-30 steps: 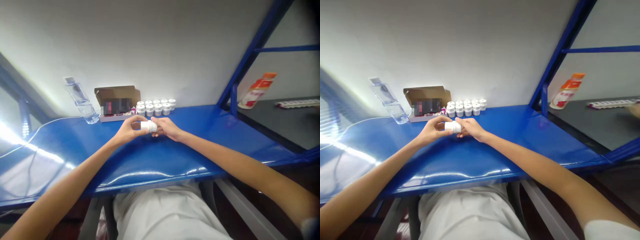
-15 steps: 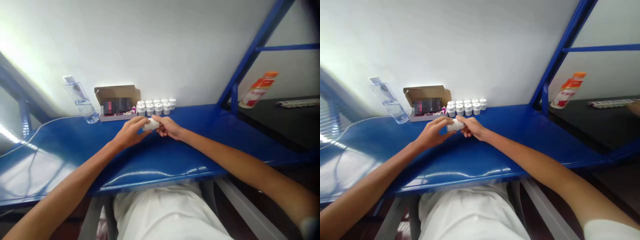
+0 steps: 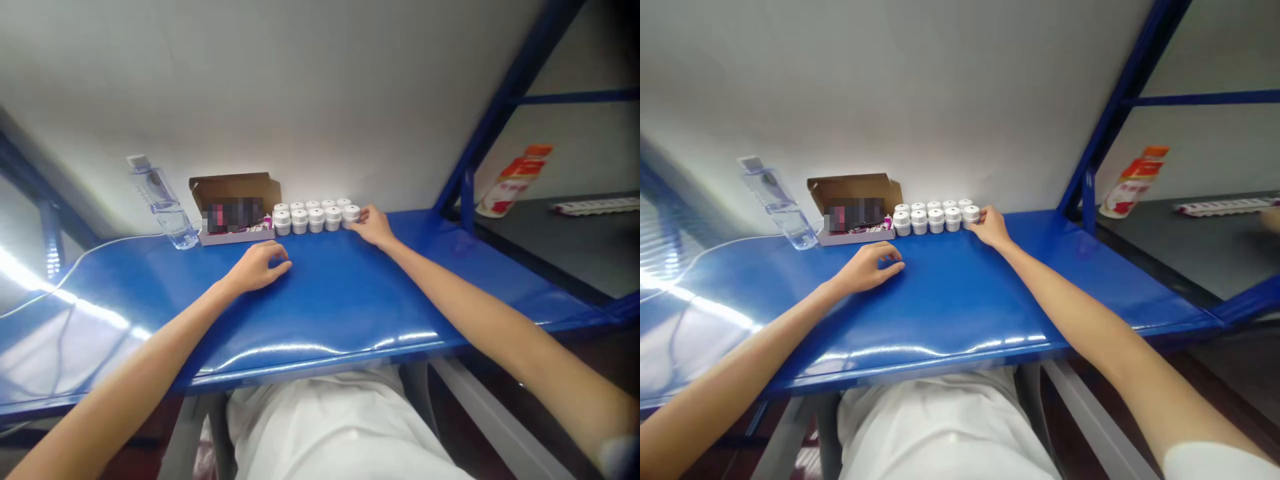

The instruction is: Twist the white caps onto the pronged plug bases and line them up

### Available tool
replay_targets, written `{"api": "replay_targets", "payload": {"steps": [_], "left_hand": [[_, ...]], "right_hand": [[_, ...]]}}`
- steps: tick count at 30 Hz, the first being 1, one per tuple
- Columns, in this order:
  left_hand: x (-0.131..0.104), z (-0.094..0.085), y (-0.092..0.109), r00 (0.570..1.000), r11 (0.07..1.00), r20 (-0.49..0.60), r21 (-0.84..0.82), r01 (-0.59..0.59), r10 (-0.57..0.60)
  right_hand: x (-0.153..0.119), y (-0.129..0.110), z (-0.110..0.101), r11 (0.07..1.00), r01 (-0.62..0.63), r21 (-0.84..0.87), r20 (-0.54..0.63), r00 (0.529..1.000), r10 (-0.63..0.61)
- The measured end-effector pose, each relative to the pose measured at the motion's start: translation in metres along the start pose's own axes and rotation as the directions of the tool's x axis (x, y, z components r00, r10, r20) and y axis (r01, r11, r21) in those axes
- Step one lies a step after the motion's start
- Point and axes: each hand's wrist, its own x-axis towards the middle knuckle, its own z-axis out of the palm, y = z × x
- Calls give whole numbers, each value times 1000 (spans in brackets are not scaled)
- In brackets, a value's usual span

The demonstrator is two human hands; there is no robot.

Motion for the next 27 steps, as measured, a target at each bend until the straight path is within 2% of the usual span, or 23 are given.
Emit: {"api": "replay_targets", "payload": {"steps": [3,8,11,16,19,22,25,27], "left_hand": [[0,2,-3,1000,1000,20,-6,0,0],[1,4,-8,1000,1000,25,1,10,-10],[1,5,-10,1000,1000,23,4,12,-12],[1,5,-11,999,1000,33,0,-4,4],[1,6,-12,999,1000,35,1,-11,11],[1,7,-13,999,1000,35,2,-13,13],[1,8,-13,1000,1000,30,-2,0,0],[0,9,-12,1000,1000,29,-3,11,-11]], "right_hand": [[1,6,5,999,18,44,42,999,-20],[7,10,11,998,40,-50,-57,997,-43],[8,14,17,995,92,-38,-54,994,-94],[7,18,23,995,101,-14,-96,990,-101],[5,13,23,992,123,1,-162,979,-122],[2,2,20,978,207,14,-222,955,-199],[-4,-10,18,954,299,33,-228,931,-284],[-10,-18,19,935,349,70,-182,926,-332]]}}
